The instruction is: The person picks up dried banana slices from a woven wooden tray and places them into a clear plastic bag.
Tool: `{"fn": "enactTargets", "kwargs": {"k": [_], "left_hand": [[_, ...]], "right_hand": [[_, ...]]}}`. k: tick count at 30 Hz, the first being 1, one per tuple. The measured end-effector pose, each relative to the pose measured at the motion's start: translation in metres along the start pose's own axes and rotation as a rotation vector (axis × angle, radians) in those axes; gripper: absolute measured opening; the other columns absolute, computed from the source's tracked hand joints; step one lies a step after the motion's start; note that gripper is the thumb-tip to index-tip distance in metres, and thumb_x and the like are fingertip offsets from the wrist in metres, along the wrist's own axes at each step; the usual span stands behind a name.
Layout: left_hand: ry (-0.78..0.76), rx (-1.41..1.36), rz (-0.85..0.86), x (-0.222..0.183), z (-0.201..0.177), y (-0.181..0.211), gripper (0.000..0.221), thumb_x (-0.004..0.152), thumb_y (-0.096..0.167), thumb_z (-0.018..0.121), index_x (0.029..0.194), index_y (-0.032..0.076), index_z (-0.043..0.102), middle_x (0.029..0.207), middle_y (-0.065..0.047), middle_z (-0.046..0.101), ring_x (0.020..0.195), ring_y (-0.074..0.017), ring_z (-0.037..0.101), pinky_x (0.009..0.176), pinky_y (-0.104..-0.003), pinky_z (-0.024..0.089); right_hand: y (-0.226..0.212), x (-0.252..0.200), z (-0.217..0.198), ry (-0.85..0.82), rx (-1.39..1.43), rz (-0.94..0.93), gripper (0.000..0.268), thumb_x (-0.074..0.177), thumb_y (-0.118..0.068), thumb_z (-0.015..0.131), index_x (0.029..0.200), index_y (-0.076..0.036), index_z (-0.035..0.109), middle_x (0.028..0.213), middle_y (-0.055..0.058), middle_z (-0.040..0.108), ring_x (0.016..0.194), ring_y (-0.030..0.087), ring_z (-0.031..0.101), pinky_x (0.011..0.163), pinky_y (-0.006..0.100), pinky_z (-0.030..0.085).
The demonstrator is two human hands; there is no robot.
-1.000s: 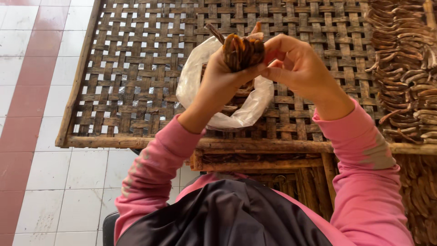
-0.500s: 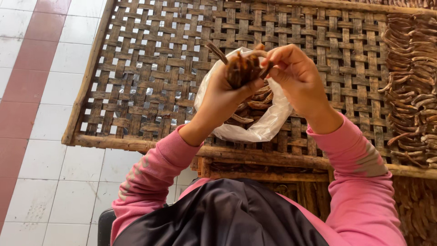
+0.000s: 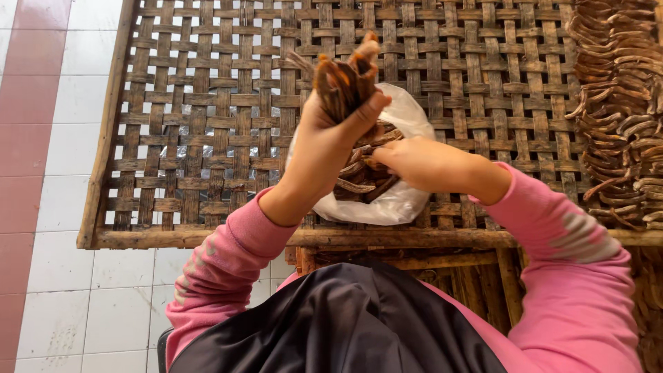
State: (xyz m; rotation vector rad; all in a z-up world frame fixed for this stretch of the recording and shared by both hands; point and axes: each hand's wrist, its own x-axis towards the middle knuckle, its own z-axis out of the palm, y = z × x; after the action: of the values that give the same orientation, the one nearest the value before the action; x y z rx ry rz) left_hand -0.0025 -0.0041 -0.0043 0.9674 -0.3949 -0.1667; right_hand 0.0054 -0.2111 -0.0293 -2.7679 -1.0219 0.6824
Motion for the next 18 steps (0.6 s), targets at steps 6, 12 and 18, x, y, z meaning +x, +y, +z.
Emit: {"fn": "enactTargets", "kwargs": {"k": [6,12,18], "left_hand": [[-0.039,0.075,-0.113,-0.006,-0.007,-0.017,0.043,0.102,0.019,0.074,0.138,0.003,0.058,0.108,0.002,0.063,0.096,-0.0067,0.061,0.085,-0.025,0.054],[-0.054,0.083,-0.156,-0.004,-0.009,-0.020,0.033,0.100,0.021,0.073,0.127,0.005,0.061,0.102,0.002,0.063,0.088,-0.0064,0.061,0.078,-0.025,0.055],[-0.088,0.062,-0.133,-0.002,-0.005,-0.019,0.037,0.103,0.016,0.074,0.134,0.003,0.059,0.108,0.000,0.064,0.096,-0.0075,0.062,0.084,-0.026,0.054]], "right_hand": [[-0.001,0.000,0.008,0.297,-0.128,-0.211,0.016,0.084,-0.004,0.062,0.099,-0.004,0.068,0.094,0.015,0.070,0.096,0.036,0.069,0.081,0.046,0.056],[-0.010,0.014,0.015,0.523,0.037,-0.103,0.013,0.089,-0.012,0.067,0.096,-0.001,0.070,0.091,0.015,0.071,0.091,0.035,0.068,0.079,0.045,0.054],[0.007,-0.001,0.013,0.288,-0.151,-0.207,0.028,0.082,-0.006,0.061,0.109,-0.005,0.071,0.092,0.014,0.072,0.089,0.034,0.070,0.074,0.045,0.056]]}}
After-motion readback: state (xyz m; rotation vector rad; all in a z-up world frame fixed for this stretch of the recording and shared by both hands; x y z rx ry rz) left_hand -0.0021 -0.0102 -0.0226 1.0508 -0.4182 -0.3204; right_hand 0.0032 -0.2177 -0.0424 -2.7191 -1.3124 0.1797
